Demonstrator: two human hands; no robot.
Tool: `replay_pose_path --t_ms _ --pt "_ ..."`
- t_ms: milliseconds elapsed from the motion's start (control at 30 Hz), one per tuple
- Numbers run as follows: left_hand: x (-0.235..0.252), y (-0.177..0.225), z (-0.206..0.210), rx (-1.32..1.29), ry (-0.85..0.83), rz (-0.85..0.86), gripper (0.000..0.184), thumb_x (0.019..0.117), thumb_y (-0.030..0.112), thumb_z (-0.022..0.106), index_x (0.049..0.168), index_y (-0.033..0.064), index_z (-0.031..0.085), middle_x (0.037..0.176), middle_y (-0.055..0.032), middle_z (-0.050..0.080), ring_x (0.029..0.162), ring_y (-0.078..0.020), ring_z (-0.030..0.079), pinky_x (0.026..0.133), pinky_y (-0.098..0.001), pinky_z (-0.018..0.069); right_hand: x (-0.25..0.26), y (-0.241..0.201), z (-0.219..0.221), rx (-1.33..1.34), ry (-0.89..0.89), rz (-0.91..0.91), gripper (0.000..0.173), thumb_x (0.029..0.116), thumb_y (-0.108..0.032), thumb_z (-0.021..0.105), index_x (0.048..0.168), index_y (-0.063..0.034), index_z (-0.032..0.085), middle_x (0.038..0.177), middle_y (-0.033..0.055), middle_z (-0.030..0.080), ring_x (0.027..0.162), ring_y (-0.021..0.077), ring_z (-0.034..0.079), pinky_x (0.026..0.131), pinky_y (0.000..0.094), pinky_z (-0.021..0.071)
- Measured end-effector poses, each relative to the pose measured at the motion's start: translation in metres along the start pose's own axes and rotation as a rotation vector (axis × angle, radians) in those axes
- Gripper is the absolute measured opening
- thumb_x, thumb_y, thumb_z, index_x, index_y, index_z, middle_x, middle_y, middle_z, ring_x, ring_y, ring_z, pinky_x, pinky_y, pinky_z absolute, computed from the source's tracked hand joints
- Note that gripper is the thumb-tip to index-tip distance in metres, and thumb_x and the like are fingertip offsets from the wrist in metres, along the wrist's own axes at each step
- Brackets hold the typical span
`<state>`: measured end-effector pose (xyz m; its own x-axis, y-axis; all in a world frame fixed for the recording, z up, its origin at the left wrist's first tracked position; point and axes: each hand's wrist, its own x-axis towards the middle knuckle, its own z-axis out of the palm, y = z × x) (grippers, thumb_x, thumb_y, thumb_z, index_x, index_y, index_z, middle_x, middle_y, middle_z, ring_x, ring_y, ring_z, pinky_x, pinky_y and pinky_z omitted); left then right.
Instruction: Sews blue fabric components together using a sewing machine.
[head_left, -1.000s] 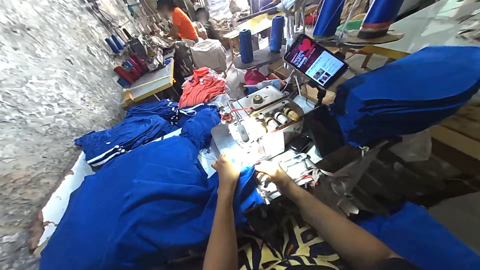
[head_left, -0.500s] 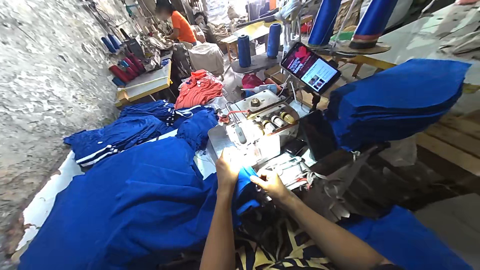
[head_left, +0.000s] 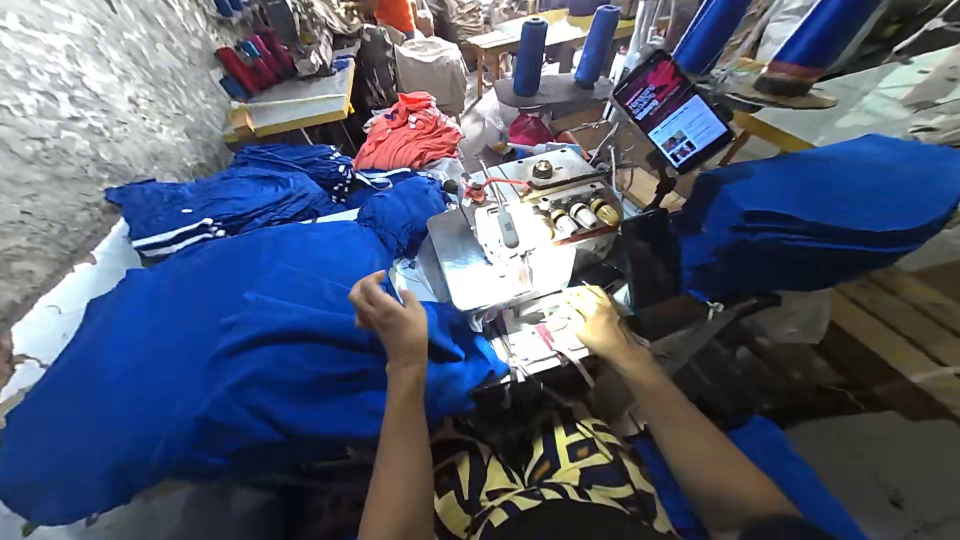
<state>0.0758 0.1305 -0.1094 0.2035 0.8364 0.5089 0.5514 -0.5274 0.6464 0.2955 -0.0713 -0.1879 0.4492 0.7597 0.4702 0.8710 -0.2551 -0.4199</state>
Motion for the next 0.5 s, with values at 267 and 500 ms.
replay_pose_path --t_ms 267,500 --pt "0.011 0.074 0.04 -0.439 -0.312 -0.048 0.042 0.0999 -0.002 0.046 0.142 -0.0051 0.043 0.146 -0.0277 0.046 0.109 -0.0327 0.064 0.088 -0.046 0.0552 0.003 0.0 -0.025 -0.173 -0.356 0.025 0.027 0.0964 -0.011 0.064 0.119 -0.0001 0.074 0.117 0.0263 0.069 0.119 0.0487 0.06 0.114 0.0676 0.0274" --pt "0.01 0.064 0.07 -0.351 -0.318 0.006 0.04 0.0993 -0.003 0.053 0.139 -0.0059 0.047 0.14 -0.0318 0.048 0.118 -0.0404 0.059 0.096 -0.0476 0.0522 -0.01 -0.003 -0.03 -0.14 -0.027 -0.066 0.02 0.0856 -0.01 0.071 0.1 0.003 0.077 0.096 0.0243 0.071 0.094 0.0474 0.067 0.09 0.0672 0.0454"
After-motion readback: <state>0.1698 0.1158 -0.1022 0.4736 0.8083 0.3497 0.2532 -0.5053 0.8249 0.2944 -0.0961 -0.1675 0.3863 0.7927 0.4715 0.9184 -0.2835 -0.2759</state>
